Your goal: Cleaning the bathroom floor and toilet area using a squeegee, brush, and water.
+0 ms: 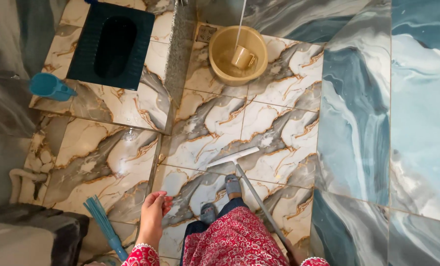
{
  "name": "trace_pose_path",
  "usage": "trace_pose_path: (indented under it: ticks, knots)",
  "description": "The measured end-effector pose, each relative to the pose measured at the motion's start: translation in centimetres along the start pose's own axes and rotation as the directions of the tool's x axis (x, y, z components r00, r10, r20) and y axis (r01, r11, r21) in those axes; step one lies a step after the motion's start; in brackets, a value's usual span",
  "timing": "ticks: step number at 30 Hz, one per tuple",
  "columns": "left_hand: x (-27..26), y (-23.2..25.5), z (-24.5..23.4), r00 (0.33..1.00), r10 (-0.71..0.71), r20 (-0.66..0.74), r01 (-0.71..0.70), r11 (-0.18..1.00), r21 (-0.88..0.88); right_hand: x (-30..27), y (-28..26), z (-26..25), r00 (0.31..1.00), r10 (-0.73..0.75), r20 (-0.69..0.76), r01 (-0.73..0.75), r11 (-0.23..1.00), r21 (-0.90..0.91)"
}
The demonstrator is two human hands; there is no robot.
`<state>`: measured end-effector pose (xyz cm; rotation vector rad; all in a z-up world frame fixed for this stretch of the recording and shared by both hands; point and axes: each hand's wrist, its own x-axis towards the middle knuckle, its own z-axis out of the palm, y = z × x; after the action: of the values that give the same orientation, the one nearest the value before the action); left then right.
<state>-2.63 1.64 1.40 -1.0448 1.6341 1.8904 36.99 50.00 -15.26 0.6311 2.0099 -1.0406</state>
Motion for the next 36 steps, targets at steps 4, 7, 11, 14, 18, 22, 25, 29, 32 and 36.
trace_pose_path:
  ticks: [4,7,11,14,18,22,25,29,32,36]
  knots:
    - [-1.0,1.6,3.3,1.000,0.002,-0.030,-0.003,0.999,-0.033,5.9,1.9,-6.0,0.990,-0.109,0.090,0.102,0.991,0.083]
    - [-1.3,1.6,5.5,0.998,-0.015,-0.058,0.015,1.000,0.014,9.6,6.9,-11.4,0.968,-0.197,0.154,0.176,0.975,0.137]
    - [-0.3,-1.1,5.8,0.999,-0.003,-0.052,-0.001,0.998,-0.061,14.7,-1.7,-14.1,0.994,-0.085,0.068,0.092,0.990,-0.102]
    - [-1.9,-1.5,5.7,0.991,-0.051,-0.120,0.049,0.999,-0.024,18.3,-13.7,-14.8,0.989,-0.061,-0.133,0.018,0.951,-0.308]
    - [-1.1,-4.4,3.3,0.984,-0.065,-0.166,0.067,0.998,0.006,30.1,-23.6,-15.7,0.947,-0.232,-0.223,0.186,0.960,-0.208]
    - [-1.9,-4.4,3.6,0.984,-0.051,-0.169,0.055,0.998,0.019,29.1,-34.3,-20.7,0.995,-0.015,-0.102,0.014,1.000,-0.013]
    - [-2.4,-3.7,4.7,0.987,-0.012,-0.160,0.015,1.000,0.013,26.8,-33.1,-21.7,0.982,0.098,-0.163,-0.093,0.995,0.038]
    - [-4.7,-3.3,5.8,0.993,0.006,-0.117,-0.009,1.000,-0.025,20.2,-21.5,-20.0,0.998,0.039,-0.056,-0.027,0.981,0.194]
    - [-4.8,-4.4,5.8,0.997,0.028,-0.067,-0.031,0.998,-0.047,16.1,-10.9,-18.0,0.987,0.020,-0.160,-0.004,0.995,0.098]
    - [-7.1,-6.4,4.9,0.997,0.074,0.020,-0.072,0.994,-0.082,7.7,-3.2,-14.7,0.953,-0.024,-0.301,0.030,0.999,0.015]
